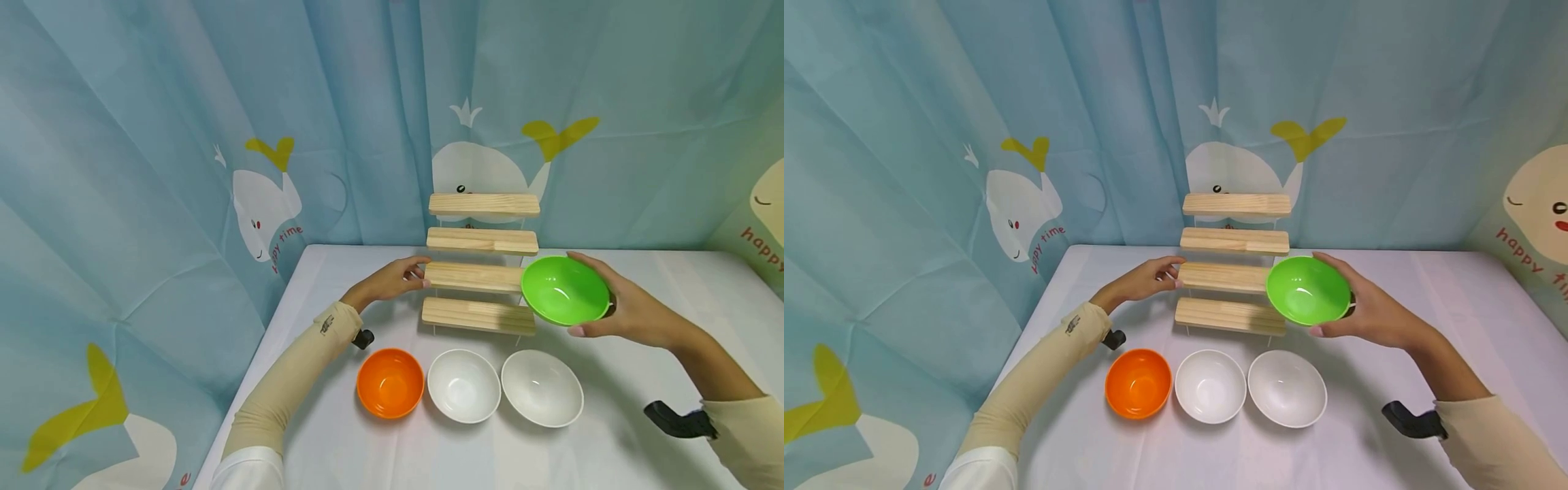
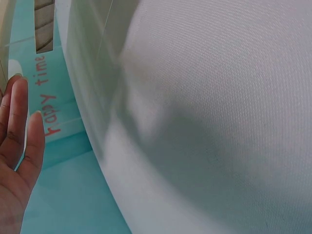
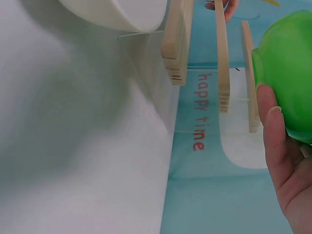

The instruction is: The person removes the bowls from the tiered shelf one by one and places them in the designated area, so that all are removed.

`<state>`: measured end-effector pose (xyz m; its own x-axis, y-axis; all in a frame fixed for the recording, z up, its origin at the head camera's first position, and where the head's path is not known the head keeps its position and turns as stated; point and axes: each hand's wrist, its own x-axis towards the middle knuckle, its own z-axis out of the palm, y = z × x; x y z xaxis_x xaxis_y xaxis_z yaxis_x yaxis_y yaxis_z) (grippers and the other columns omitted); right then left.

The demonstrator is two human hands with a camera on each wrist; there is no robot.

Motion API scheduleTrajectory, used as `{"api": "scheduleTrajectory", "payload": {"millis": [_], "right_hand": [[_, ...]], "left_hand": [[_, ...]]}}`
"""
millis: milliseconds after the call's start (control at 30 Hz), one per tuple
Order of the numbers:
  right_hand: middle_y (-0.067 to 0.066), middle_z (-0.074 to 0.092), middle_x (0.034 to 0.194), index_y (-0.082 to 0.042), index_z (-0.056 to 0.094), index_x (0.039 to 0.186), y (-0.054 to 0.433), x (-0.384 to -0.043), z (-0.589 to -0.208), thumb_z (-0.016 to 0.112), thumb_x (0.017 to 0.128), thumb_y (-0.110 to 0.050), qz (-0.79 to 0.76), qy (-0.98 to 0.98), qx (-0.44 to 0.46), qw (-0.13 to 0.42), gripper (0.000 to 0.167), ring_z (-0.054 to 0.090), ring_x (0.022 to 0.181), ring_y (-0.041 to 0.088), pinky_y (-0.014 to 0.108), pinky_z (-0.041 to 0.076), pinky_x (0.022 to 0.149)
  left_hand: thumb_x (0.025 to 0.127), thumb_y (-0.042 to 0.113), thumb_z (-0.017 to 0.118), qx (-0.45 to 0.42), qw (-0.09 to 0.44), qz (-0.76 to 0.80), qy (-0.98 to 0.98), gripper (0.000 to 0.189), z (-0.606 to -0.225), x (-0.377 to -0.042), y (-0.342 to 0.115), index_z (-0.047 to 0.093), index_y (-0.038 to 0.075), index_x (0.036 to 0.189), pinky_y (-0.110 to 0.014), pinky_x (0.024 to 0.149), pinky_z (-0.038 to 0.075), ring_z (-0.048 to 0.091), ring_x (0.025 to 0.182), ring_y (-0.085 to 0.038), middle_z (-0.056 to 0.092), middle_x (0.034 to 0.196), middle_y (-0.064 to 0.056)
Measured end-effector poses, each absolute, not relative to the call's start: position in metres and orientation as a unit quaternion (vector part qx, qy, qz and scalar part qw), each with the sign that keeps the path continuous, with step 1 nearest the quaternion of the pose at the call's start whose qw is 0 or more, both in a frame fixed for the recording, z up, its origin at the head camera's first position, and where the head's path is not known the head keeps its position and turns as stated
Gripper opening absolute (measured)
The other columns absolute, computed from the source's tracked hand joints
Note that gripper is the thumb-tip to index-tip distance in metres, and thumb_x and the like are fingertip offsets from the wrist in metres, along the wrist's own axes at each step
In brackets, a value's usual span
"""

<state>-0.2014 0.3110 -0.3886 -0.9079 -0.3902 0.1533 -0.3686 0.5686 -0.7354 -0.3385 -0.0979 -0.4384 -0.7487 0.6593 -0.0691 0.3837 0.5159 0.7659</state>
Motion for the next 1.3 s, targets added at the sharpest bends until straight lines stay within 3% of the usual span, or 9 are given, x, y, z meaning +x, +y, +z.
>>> {"api": "scheduleTrajectory", "payload": {"millis": [767,1033,1300], "right_hand": [[-0.009,0.039,0.131,-0.022,0.016,0.162,0.34,-0.18,-0.415,0.087,0.072,-0.003,-0.402,0.895,-0.195,0.003,0.117,0.046,0.103,-0.004,0.021,0.052,0.068],[-0.022,0.033,0.133,-0.021,0.016,0.163,0.352,-0.171,-0.429,0.085,0.073,-0.002,-0.401,0.896,-0.188,0.006,0.115,0.045,0.103,-0.006,0.02,0.052,0.068],[-0.024,0.036,0.133,-0.02,0.017,0.162,0.364,-0.159,-0.438,0.084,0.073,0.001,-0.404,0.896,-0.185,0.0,0.114,0.047,0.103,-0.007,0.019,0.051,0.068]], "left_hand": [[0.101,0.031,0.063,0.303,0.185,0.389,0.85,0.061,-0.44,-0.339,-0.098,0.04,0.013,0.154,-0.035,0.099,0.05,0.059,0.117,-0.024,0.061,0.126,-0.01],[0.101,0.03,0.062,0.31,0.18,0.387,0.849,0.06,-0.439,-0.339,-0.098,0.04,0.012,0.154,-0.033,0.096,0.05,0.059,0.115,-0.023,0.062,0.125,-0.01],[0.101,0.03,0.062,0.309,0.18,0.39,0.849,0.06,-0.441,-0.34,-0.098,0.04,0.012,0.154,-0.033,0.096,0.05,0.06,0.115,-0.023,0.062,0.126,-0.01]]}}
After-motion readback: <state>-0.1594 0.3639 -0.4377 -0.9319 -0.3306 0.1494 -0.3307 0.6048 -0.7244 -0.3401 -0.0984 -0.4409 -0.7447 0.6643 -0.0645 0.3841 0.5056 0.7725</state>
